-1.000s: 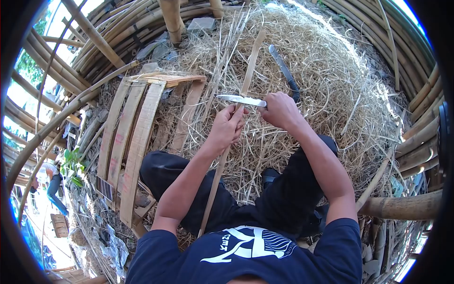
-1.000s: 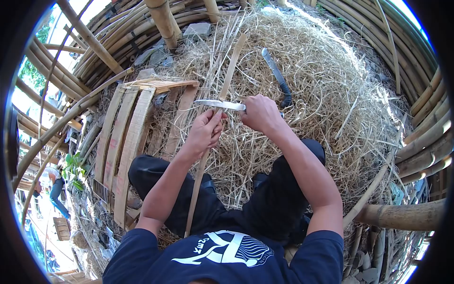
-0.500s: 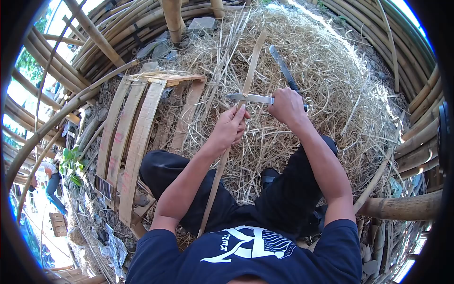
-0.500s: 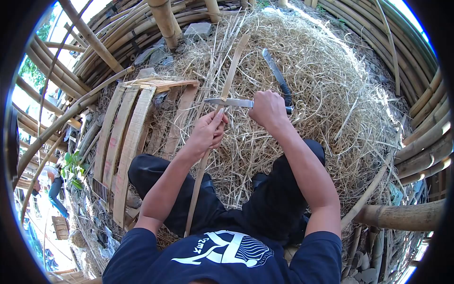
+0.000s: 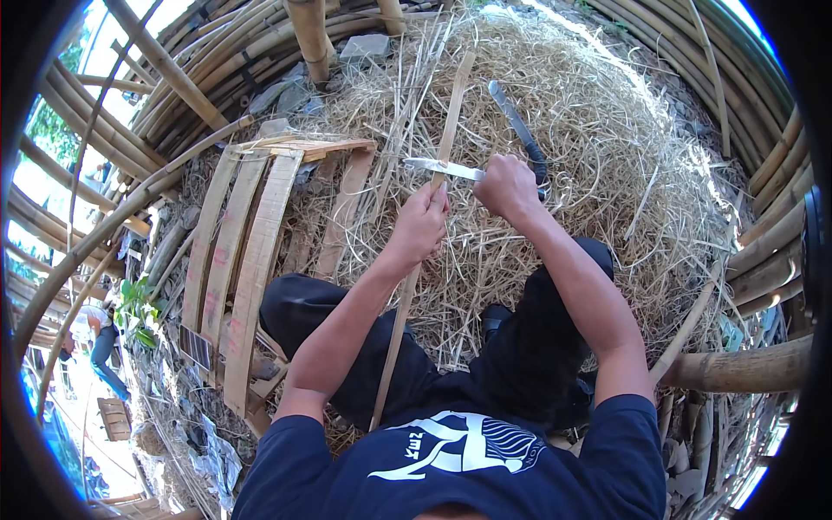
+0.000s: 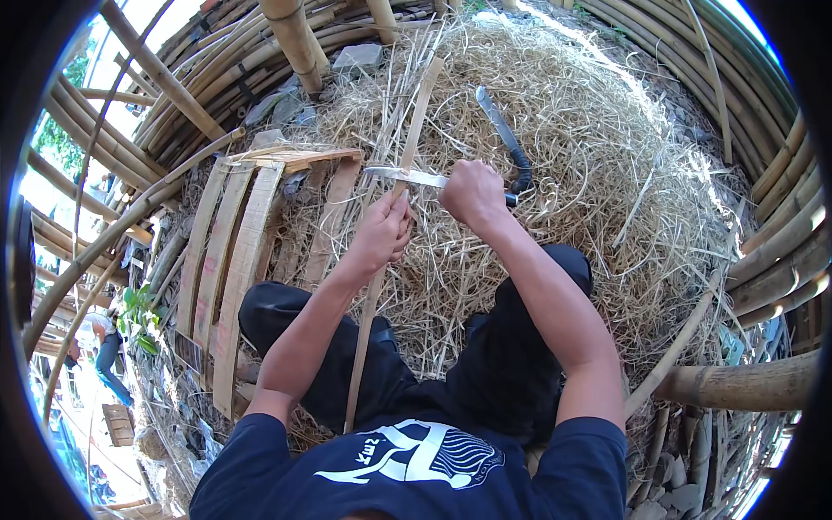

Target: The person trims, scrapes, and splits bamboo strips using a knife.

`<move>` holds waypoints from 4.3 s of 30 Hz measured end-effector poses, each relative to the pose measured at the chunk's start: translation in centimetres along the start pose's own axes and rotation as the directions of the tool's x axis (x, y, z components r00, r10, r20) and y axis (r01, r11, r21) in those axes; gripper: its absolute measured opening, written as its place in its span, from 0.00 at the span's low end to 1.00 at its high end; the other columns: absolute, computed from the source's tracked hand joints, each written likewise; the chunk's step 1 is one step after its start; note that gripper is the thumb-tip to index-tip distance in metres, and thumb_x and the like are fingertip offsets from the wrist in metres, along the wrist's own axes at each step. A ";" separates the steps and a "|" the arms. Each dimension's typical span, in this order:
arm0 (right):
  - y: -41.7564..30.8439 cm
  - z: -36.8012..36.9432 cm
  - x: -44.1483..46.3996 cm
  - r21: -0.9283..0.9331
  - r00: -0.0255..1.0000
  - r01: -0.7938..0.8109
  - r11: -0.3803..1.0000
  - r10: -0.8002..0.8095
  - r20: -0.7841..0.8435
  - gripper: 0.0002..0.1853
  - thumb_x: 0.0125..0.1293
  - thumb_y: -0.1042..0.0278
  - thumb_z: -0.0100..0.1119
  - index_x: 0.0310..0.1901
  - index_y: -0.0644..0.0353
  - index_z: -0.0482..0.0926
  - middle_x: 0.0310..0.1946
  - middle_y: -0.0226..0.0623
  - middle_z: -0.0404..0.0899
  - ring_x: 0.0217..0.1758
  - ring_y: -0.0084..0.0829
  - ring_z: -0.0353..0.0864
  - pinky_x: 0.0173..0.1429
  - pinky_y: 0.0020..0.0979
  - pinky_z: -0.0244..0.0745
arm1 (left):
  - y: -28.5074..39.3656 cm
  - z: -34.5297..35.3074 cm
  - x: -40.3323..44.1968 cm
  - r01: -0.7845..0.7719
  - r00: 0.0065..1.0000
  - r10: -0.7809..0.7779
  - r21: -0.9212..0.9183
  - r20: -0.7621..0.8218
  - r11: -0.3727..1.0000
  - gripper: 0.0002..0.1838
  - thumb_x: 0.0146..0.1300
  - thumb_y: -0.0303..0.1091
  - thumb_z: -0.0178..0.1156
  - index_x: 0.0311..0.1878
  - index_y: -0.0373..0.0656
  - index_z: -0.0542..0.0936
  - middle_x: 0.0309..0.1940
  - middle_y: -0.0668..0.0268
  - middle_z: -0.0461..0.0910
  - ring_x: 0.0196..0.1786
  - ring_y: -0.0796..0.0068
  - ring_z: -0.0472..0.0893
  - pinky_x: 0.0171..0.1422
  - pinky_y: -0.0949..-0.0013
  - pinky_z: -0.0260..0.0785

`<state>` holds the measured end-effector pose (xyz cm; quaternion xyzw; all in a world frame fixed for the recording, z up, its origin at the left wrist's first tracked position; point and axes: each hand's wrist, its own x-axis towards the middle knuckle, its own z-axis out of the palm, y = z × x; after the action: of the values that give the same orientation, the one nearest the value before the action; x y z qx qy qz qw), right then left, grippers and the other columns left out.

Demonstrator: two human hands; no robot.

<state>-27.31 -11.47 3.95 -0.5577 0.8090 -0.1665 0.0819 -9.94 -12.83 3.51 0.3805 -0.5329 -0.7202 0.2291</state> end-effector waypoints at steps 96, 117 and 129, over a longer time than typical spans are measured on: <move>0.6 -0.5 1.9 0.060 0.995 0.088 0.994 -0.086 -0.046 0.10 0.51 0.68 0.58 0.26 0.67 0.83 0.26 0.53 0.82 0.34 0.49 0.85 0.43 0.42 0.81 | 1.4 0.8 0.6 -0.122 0.992 0.122 0.002 -0.009 0.992 0.10 0.75 0.38 0.49 0.49 0.42 0.71 0.20 0.76 0.63 0.14 0.90 0.59 0.15 0.81 0.49; 3.2 0.8 5.9 -0.005 0.988 0.125 0.992 -0.125 -0.086 0.11 0.52 0.62 0.61 0.29 0.63 0.84 0.29 0.51 0.83 0.36 0.47 0.86 0.43 0.41 0.80 | -0.3 2.3 3.1 -0.143 0.970 0.168 0.146 -0.177 0.979 0.10 0.74 0.36 0.47 0.40 0.41 0.73 0.17 0.75 0.65 0.14 0.87 0.61 0.15 0.77 0.52; 4.5 2.2 6.8 -0.083 0.938 0.277 0.957 -0.288 -0.193 0.13 0.49 0.59 0.64 0.27 0.62 0.84 0.27 0.51 0.83 0.33 0.46 0.85 0.41 0.40 0.81 | 0.1 2.8 1.4 -0.130 0.984 0.143 0.118 -0.109 0.984 0.09 0.75 0.38 0.45 0.46 0.43 0.69 0.18 0.79 0.59 0.14 0.91 0.57 0.15 0.82 0.46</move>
<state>-32.99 -16.70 0.65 -0.6503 0.7288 -0.2104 -0.0412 -13.05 -12.26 3.56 0.3968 -0.5825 -0.6486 0.2874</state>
